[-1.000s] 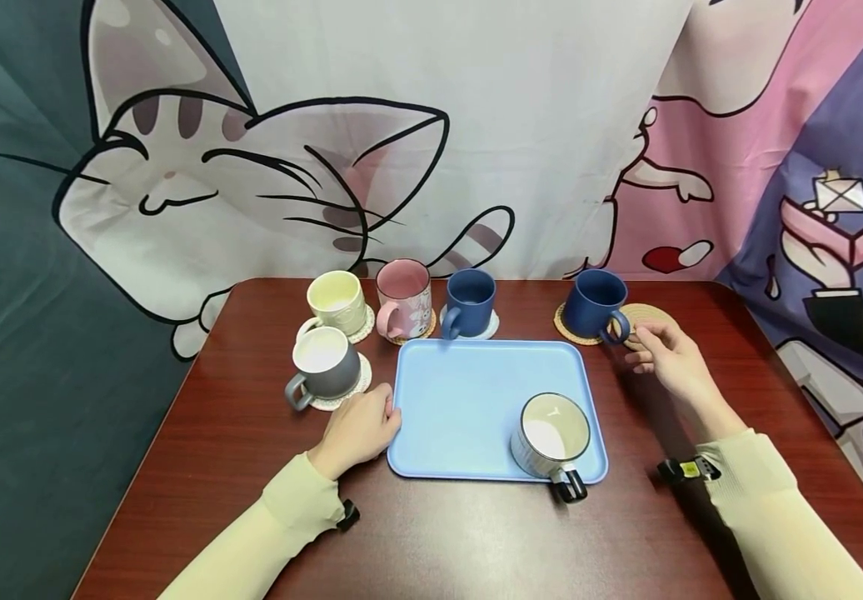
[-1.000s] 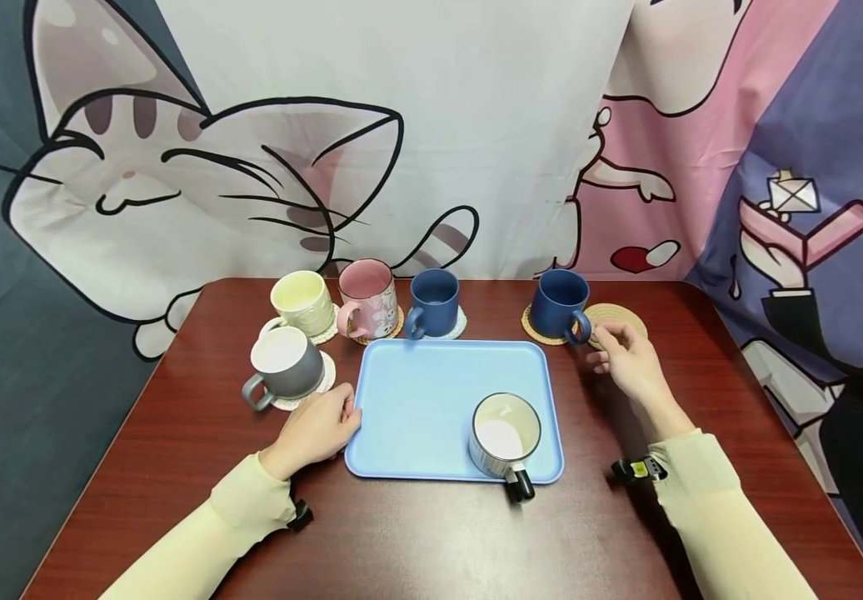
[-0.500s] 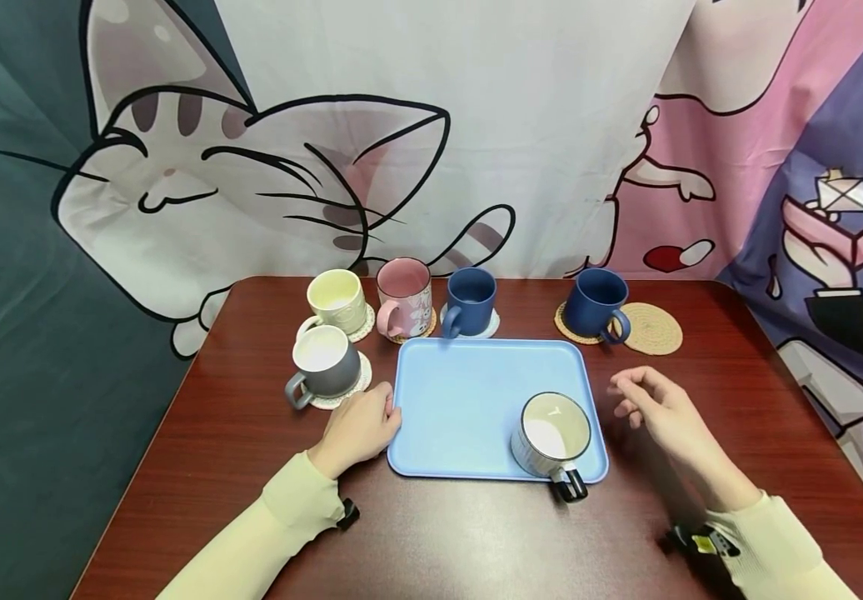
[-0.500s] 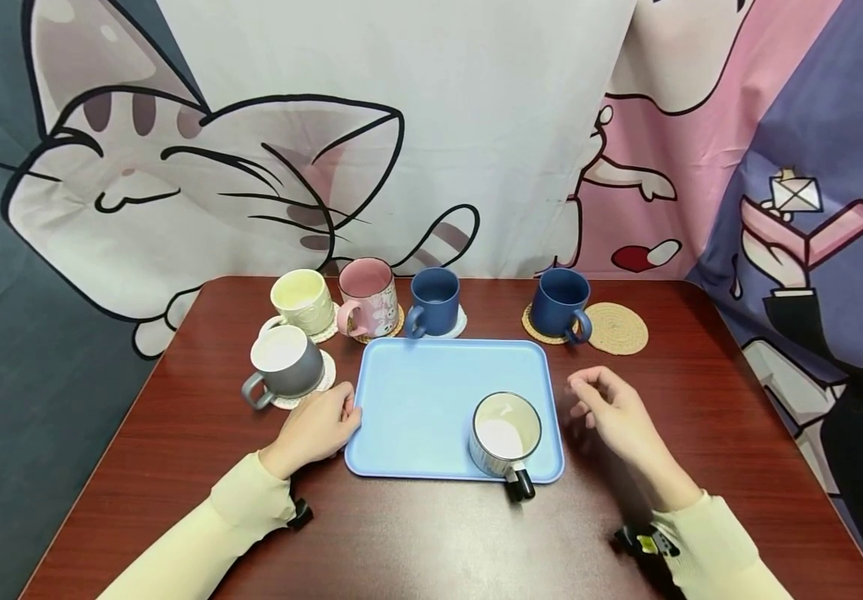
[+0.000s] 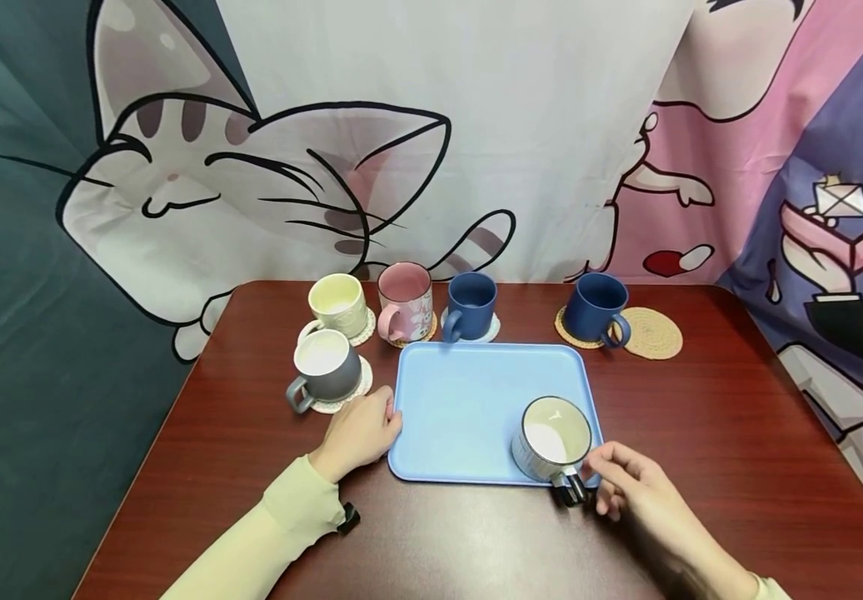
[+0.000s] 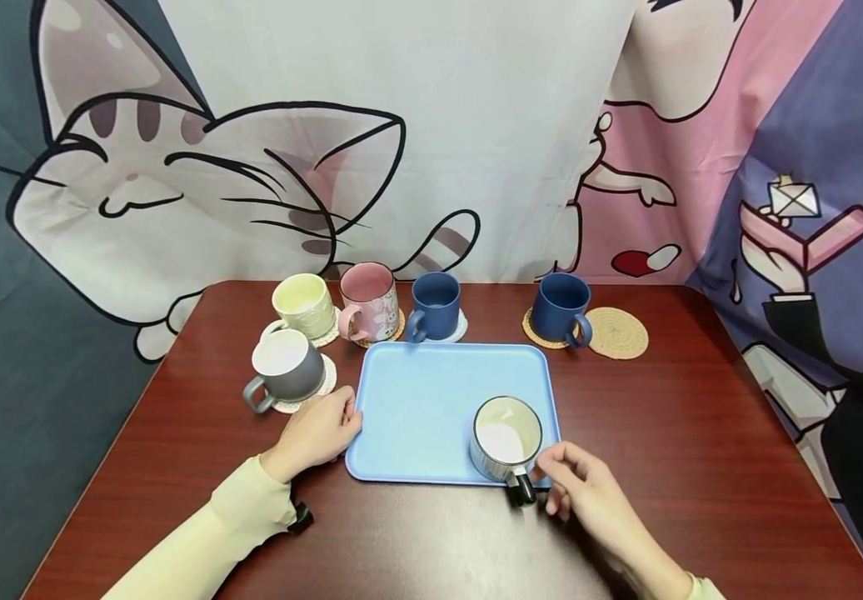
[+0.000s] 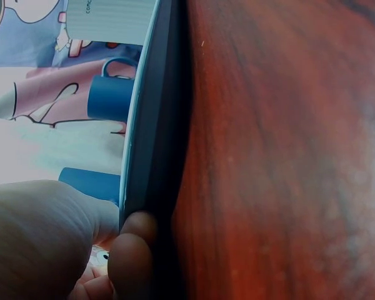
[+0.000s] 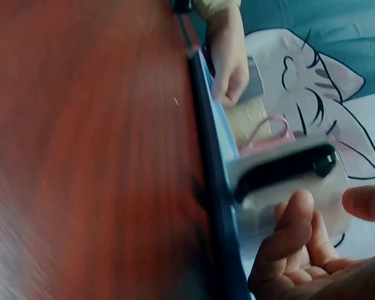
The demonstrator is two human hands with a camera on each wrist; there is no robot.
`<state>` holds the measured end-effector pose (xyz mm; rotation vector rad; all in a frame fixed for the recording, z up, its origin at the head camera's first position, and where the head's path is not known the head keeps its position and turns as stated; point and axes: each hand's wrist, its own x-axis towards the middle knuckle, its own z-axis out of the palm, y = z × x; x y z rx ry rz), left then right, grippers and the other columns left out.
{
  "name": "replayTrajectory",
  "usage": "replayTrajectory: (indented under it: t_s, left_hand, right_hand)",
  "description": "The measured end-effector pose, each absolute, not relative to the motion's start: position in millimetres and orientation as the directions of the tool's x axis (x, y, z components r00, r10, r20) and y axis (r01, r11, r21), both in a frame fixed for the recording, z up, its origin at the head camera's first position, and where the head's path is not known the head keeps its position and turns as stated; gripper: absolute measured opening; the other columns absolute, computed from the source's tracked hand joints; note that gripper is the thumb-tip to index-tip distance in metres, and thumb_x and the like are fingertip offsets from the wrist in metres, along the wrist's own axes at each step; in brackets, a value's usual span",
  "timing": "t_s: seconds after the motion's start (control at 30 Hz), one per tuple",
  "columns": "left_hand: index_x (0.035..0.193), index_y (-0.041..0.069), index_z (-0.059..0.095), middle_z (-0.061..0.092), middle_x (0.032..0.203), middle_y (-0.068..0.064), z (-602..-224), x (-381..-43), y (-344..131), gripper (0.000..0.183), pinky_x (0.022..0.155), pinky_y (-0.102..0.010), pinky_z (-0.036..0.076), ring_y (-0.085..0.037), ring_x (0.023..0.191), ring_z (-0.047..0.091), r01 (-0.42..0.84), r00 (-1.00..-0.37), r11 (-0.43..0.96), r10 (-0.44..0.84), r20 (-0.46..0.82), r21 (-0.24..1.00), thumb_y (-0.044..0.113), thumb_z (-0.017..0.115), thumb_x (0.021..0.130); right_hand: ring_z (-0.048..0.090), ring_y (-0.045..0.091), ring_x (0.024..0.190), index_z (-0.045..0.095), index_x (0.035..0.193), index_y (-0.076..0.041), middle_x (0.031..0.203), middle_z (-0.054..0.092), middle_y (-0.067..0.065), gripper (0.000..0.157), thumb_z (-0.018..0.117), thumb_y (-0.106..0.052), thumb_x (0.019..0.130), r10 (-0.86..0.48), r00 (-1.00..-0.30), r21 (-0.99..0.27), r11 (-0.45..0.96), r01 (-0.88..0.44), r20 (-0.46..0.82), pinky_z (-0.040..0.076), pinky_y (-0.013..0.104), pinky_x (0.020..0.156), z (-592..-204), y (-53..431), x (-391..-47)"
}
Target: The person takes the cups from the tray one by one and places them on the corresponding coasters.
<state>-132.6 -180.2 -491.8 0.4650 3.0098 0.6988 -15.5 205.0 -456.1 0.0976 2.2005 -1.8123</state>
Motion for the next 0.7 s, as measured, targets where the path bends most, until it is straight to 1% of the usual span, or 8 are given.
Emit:
replayTrajectory:
  t_s: [0.03, 0.1, 0.17, 0.33, 0.4, 0.47, 0.57, 0.7]
  left_hand:
    - [0.071, 0.019, 0.047, 0.044, 0.058, 0.005, -492.2, -132.3, -180.3, 0.028, 0.048, -0.030, 0.030, -0.015, 0.050, 0.043, 0.283, -0.956, 0.855, 0.290, 0.051, 0.434, 0.019, 0.066, 0.091]
    - [0.071, 0.019, 0.047, 0.044, 0.058, 0.005, -493.0, -131.7, -180.6, 0.028, 0.047, -0.030, 0.030, -0.015, 0.050, 0.042, 0.282, -0.956, 0.856, 0.289, 0.052, 0.433, 0.019, 0.067, 0.091]
    - [0.071, 0.019, 0.047, 0.044, 0.058, 0.005, -492.8, -131.2, -180.7, 0.028, 0.047, -0.029, 0.030, -0.015, 0.050, 0.042, 0.284, -0.956, 0.855, 0.289, 0.055, 0.433, 0.019, 0.067, 0.091]
    - [0.071, 0.018, 0.047, 0.044, 0.058, 0.005, -492.4, -130.3, -180.5, 0.028, 0.048, -0.029, 0.030, -0.014, 0.050, 0.043, 0.286, -0.955, 0.852, 0.291, 0.058, 0.438, 0.019, 0.067, 0.091]
    - [0.071, 0.018, 0.047, 0.044, 0.058, 0.005, -492.5, -130.1, -180.4, 0.028, 0.048, -0.029, 0.030, -0.014, 0.050, 0.043, 0.285, -0.955, 0.853, 0.290, 0.057, 0.437, 0.019, 0.067, 0.091]
    - [0.071, 0.018, 0.047, 0.044, 0.058, 0.005, -492.4, -130.2, -180.3, 0.028, 0.048, -0.029, 0.031, -0.015, 0.050, 0.043, 0.284, -0.956, 0.854, 0.289, 0.056, 0.435, 0.019, 0.067, 0.091]
    - [0.071, 0.018, 0.047, 0.044, 0.058, 0.005, -492.5, -130.9, -180.4, 0.028, 0.048, -0.029, 0.031, -0.014, 0.050, 0.043, 0.287, -0.955, 0.855, 0.290, 0.060, 0.432, 0.020, 0.067, 0.091]
    - [0.071, 0.019, 0.047, 0.044, 0.058, 0.005, -492.4, -131.1, -180.9, 0.028, 0.047, -0.029, 0.031, -0.014, 0.050, 0.043, 0.285, -0.956, 0.856, 0.289, 0.058, 0.430, 0.020, 0.067, 0.091]
  right_hand:
    - [0.063, 0.016, 0.060, 0.059, 0.108, 0.005, 0.084, 0.069, 0.001, 0.027, 0.052, -0.021, 0.109, -0.152, -0.950, -0.951, 0.194, 0.242, -0.273, 0.053, 0.031, 0.055, -457.3, 203.7, -13.1]
    - [0.063, 0.014, 0.061, 0.059, 0.110, 0.006, 0.079, 0.068, 0.001, 0.027, 0.051, -0.020, 0.109, -0.215, -0.934, -0.952, 0.176, 0.250, -0.285, 0.054, 0.031, 0.057, -459.3, 201.6, -9.9]
    - [0.065, 0.012, 0.063, 0.060, 0.112, 0.008, 0.082, 0.071, 0.002, 0.029, 0.050, -0.020, 0.110, -0.272, -0.917, -0.954, 0.157, 0.256, -0.291, 0.054, 0.030, 0.058, -461.1, 200.2, -8.3]
    - [0.067, 0.008, 0.072, 0.061, 0.115, 0.011, 0.104, 0.075, 0.004, 0.038, 0.043, -0.022, 0.112, -0.393, -0.872, -0.955, 0.085, 0.284, -0.294, 0.056, 0.025, 0.062, -463.3, 197.4, -6.3]
    - [0.068, 0.007, 0.075, 0.063, 0.115, 0.010, 0.104, 0.075, 0.004, 0.040, 0.039, -0.023, 0.113, -0.435, -0.852, -0.952, 0.050, 0.302, -0.293, 0.056, 0.025, 0.064, -463.6, 196.3, -5.3]
    - [0.069, 0.008, 0.077, 0.064, 0.113, 0.009, 0.102, 0.074, 0.003, 0.041, 0.037, -0.022, 0.114, -0.456, -0.841, -0.950, 0.030, 0.311, -0.290, 0.057, 0.025, 0.065, -463.5, 194.3, -4.1]
    - [0.068, 0.007, 0.077, 0.061, 0.106, 0.013, 0.095, 0.070, 0.000, 0.043, 0.036, -0.022, 0.114, -0.452, -0.845, -0.952, 0.031, 0.303, -0.284, 0.058, 0.026, 0.066, -462.3, 189.4, -2.0]
    - [0.062, 0.005, 0.072, 0.049, 0.095, 0.020, 0.083, 0.063, -0.002, 0.048, 0.034, -0.021, 0.114, -0.422, -0.870, -0.965, 0.052, 0.257, -0.254, 0.057, 0.027, 0.064, -460.3, 183.1, 0.0]
